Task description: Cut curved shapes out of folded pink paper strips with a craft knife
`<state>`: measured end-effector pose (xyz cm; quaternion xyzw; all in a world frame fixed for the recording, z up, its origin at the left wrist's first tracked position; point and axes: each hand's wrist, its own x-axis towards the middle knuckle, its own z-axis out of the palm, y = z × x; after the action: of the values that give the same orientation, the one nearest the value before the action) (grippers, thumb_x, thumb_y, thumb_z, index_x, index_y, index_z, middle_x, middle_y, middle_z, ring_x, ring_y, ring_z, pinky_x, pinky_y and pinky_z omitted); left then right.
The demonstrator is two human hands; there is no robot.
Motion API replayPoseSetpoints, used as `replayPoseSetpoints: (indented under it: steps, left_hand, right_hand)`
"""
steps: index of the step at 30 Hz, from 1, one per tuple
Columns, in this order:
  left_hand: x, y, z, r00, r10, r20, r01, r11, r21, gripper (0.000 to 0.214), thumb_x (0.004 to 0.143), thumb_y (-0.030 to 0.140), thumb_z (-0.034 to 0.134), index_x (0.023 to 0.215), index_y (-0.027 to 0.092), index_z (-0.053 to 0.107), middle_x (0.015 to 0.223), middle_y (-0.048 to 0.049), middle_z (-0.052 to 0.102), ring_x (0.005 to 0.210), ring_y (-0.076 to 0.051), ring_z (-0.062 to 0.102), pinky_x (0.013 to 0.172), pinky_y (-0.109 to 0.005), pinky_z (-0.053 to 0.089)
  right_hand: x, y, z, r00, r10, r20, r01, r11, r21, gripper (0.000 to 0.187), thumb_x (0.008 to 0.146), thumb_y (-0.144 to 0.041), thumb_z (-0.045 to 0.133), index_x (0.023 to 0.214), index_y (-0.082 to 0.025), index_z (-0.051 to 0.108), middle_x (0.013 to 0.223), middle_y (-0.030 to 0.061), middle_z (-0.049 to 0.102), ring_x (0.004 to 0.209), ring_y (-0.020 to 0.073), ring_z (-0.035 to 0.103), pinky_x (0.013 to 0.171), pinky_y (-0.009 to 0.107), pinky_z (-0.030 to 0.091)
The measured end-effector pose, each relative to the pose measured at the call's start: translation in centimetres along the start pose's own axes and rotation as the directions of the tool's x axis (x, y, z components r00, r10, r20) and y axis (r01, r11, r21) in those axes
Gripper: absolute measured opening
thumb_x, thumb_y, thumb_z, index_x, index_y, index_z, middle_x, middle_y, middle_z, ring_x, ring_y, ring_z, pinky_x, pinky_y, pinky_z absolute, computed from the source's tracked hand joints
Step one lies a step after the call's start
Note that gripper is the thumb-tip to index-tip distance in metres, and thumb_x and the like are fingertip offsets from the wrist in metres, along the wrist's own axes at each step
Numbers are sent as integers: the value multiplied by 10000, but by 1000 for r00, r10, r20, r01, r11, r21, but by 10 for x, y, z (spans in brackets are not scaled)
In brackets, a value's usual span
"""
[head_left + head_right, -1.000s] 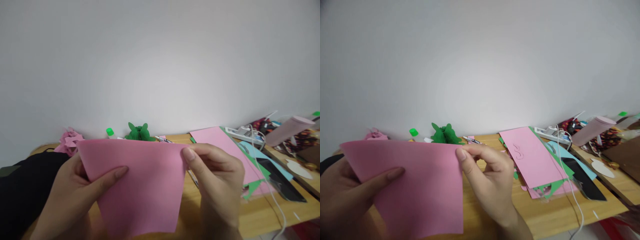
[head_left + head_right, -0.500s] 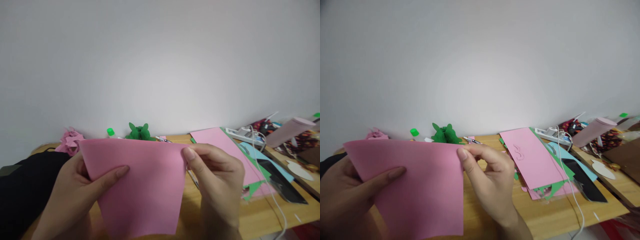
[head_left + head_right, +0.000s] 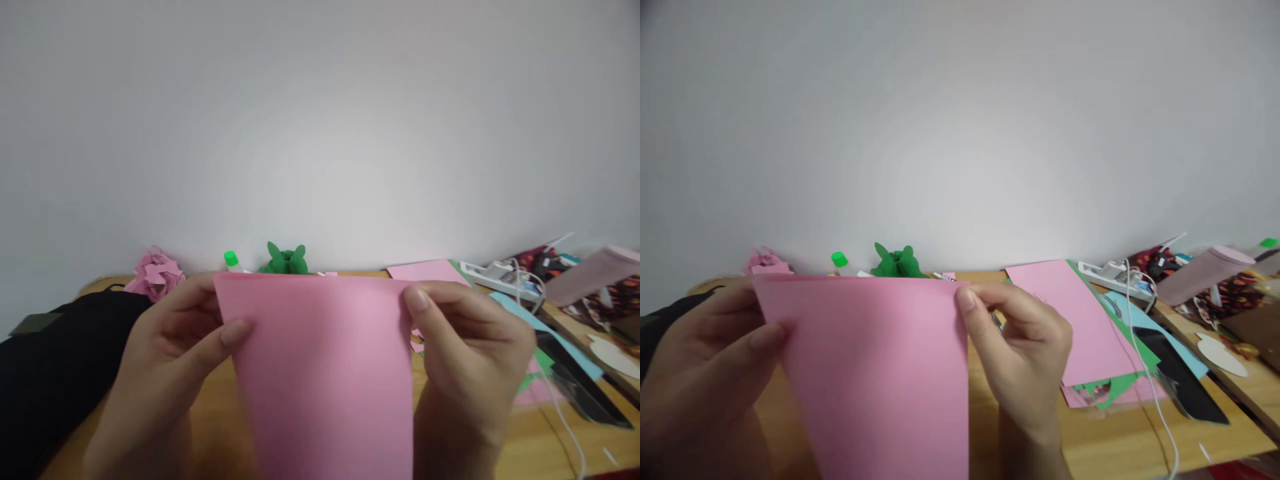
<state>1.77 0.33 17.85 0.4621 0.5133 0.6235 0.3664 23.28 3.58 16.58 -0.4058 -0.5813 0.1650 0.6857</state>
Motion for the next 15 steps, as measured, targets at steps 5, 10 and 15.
replayPoseSetpoints:
  steps: [5, 10, 15]
  left_hand:
    - [0, 0, 3, 998, 41, -41, -42, 999, -27, 48, 687, 279, 755, 731, 260, 751, 701, 2, 721, 630, -167, 673, 558, -228, 557]
    - [1, -1, 3, 994, 94, -61, -94, 996, -1, 36, 738, 267, 743, 714, 285, 763, 657, 18, 717, 590, -152, 666, 527, -212, 549]
    - [8, -7, -6, 990, 116, 77, -117, 993, -2, 44, 752, 271, 771, 744, 309, 790, 648, 21, 735, 552, -152, 686, 485, -199, 556]
  right_hand:
    - [0, 3, 0, 997, -11, -71, 10, 1000, -19, 61, 796, -216, 768, 738, -229, 756, 630, -25, 691, 525, 102, 598, 453, 215, 456]
    - [0, 2, -1, 995, -7, -96, 6, 1000, -9, 61, 786, -201, 772, 736, -235, 760, 621, -35, 682, 537, 89, 594, 481, 212, 450]
    - [1, 4, -4, 995, -7, -99, 2, 999, -43, 57, 770, -247, 793, 731, -226, 756, 594, -32, 657, 512, 93, 563, 467, 224, 438]
